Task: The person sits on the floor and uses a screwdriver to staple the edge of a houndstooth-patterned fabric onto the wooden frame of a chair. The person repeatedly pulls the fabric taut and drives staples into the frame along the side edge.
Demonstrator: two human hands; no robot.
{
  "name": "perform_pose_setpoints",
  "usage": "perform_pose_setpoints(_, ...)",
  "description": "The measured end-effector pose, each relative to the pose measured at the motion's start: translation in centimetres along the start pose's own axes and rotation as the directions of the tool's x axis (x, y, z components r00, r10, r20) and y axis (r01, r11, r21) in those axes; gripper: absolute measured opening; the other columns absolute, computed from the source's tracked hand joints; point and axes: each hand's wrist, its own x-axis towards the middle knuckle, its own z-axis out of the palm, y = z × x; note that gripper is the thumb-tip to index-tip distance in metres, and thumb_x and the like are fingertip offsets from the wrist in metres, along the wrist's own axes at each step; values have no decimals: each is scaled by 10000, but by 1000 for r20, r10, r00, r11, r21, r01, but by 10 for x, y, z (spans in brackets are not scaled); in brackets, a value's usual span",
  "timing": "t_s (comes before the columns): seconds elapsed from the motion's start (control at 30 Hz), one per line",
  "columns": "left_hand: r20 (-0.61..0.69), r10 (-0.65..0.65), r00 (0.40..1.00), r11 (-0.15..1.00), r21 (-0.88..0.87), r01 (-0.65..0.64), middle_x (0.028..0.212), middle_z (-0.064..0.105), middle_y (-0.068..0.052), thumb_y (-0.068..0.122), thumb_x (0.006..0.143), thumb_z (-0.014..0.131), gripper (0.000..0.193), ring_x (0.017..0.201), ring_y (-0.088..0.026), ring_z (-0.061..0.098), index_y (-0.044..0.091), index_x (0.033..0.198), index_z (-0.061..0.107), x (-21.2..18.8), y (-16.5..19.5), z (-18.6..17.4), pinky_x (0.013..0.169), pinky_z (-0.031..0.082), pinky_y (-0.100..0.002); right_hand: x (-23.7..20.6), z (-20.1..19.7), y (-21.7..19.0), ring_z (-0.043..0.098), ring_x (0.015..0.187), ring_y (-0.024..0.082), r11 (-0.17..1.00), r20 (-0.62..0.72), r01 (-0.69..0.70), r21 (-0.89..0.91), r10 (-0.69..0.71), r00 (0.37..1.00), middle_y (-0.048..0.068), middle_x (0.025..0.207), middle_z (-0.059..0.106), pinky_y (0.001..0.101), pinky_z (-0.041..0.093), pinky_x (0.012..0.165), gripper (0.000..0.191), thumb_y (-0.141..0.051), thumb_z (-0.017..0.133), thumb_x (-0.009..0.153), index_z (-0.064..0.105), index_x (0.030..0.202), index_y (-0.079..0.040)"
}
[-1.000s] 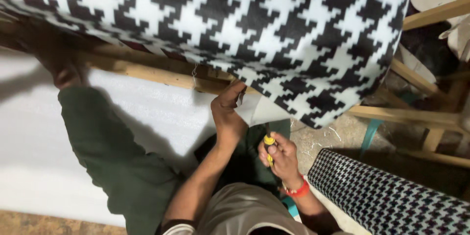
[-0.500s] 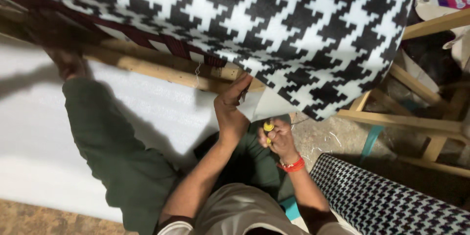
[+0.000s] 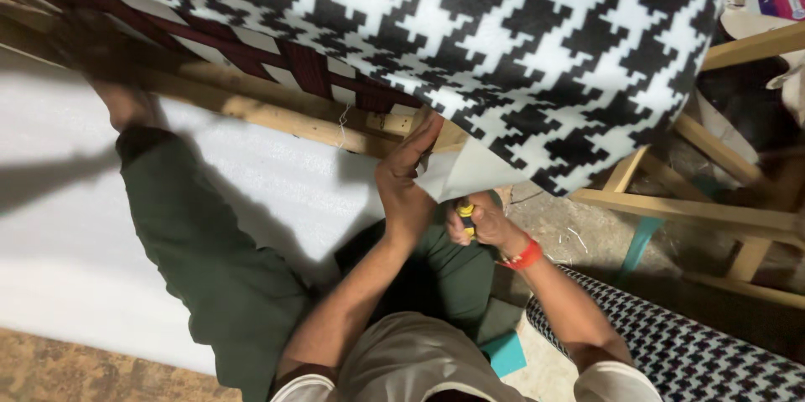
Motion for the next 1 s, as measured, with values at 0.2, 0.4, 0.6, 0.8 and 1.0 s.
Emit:
perform_pose_setpoints(0.2, 61, 78, 995, 962, -268, -58, 1544, 547, -145, -20, 928, 732, 521, 1442, -219, 540, 24, 1428, 591, 5, 2, 1, 1209, 473, -325, 22, 38, -33, 516, 612, 149, 759, -295, 106, -642, -372, 880, 40, 711, 585, 277, 415, 585, 654, -665, 505, 1016, 615, 941, -25)
perform_pose_setpoints(0.4, 53, 100, 994, 979, -181, -89, 1521, 560, -183, -85, 877, 749, 556, 1418, -268, 545, -19, 1408, 596, 9, 10, 2, 1169, 449, -372, 14, 43, -59, 618, 800, 327, -9, -63, -105, -994, -754, 654, 160, 904, 633, 380, 454, 741, 653, -577, 448, 1176, 630, 1019, 31)
perform_pose_setpoints(0.6, 63, 103, 993, 966, -242, -85, 1521, 572, -173, -114, 874, 666, 545, 1428, -253, 559, 0, 1404, 607, 9, 16, 0, 1209, 469, -368, 18, 0, -36, 559, 635, 177, 951, 58, 152, -270, -142, 988, 80, 714, 586, 336, 452, 585, 686, -665, 486, 1075, 611, 812, -44)
perform_pose_setpoints(0.8, 65, 288, 955, 943, -193, -271, 1449, 650, -186, -154, 837, 478, 534, 1392, -255, 611, -55, 1326, 669, 15, -9, -10, 1211, 441, -336, 4, 30, -51, 570, 650, 147, 883, -191, 213, -418, -315, 930, 75, 866, 621, 284, 449, 546, 572, -517, 727, 864, 552, 1097, -25)
perform_pose_setpoints(1.0, 25, 209, 978, 966, -163, -202, 1274, 723, -146, -42, 921, 538, 365, 1109, -142, 671, -47, 1262, 668, 22, -25, -12, 1013, 526, -293, 15, 65, -55, 626, 924, 195, 38, -84, -107, -994, -879, 469, 92, 1000, 684, 332, 511, 843, 306, -284, 649, 1073, 686, 1134, 13)
